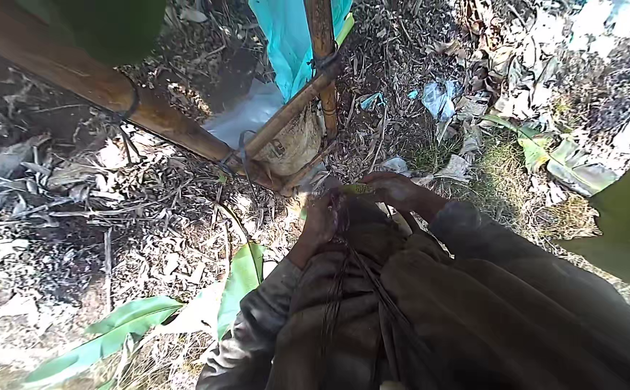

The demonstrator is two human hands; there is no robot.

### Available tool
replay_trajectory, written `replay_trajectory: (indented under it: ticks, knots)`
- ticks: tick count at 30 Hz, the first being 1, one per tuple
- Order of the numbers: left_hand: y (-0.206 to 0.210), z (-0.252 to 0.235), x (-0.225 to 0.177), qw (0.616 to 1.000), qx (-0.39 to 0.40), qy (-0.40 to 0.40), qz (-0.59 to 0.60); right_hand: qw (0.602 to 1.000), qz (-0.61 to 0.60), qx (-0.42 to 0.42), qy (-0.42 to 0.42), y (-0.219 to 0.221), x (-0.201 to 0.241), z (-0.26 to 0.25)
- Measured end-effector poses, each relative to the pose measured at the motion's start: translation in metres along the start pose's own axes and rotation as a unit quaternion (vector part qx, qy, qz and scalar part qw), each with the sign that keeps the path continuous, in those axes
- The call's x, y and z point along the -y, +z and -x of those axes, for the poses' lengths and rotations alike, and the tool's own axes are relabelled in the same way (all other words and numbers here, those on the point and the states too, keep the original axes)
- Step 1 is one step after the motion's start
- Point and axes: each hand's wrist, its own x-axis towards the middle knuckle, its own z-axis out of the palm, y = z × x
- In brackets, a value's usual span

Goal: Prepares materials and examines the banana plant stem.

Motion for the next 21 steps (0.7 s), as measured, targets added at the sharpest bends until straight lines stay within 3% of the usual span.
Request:
replay_trajectory:
  ticks: [2, 5, 9, 14, 21]
  knots:
    - [-0.001, 0.001, 0.009, 0.998, -0.003, 0.001, -0.059, 1.0, -0.01, 0.004, -0.005, -0.004, -0.001, -0.002]
    - [-0.005, 0.0, 0.021, 0.99, -0.027, -0.065, -0.126, 1.0, -0.007, 0.016, -0.016, -0.014, -0.004, -0.008]
    - [-0.012, -0.002, 0.026, 0.988, -0.092, -0.128, -0.004, 1.0, -0.008, 0.002, -0.011, -0.015, 0.0, -0.008]
    - [-0.012, -0.005, -0.002, 0.985, -0.154, -0.008, 0.072, 1.0, -0.02, 0.011, -0.018, -0.017, 0.003, -0.012]
    - [-0.001, -0.013, -0.011, 0.992, -0.041, 0.113, 0.034, 1.0, -0.011, 0.013, -0.024, -0.01, 0.01, -0.01]
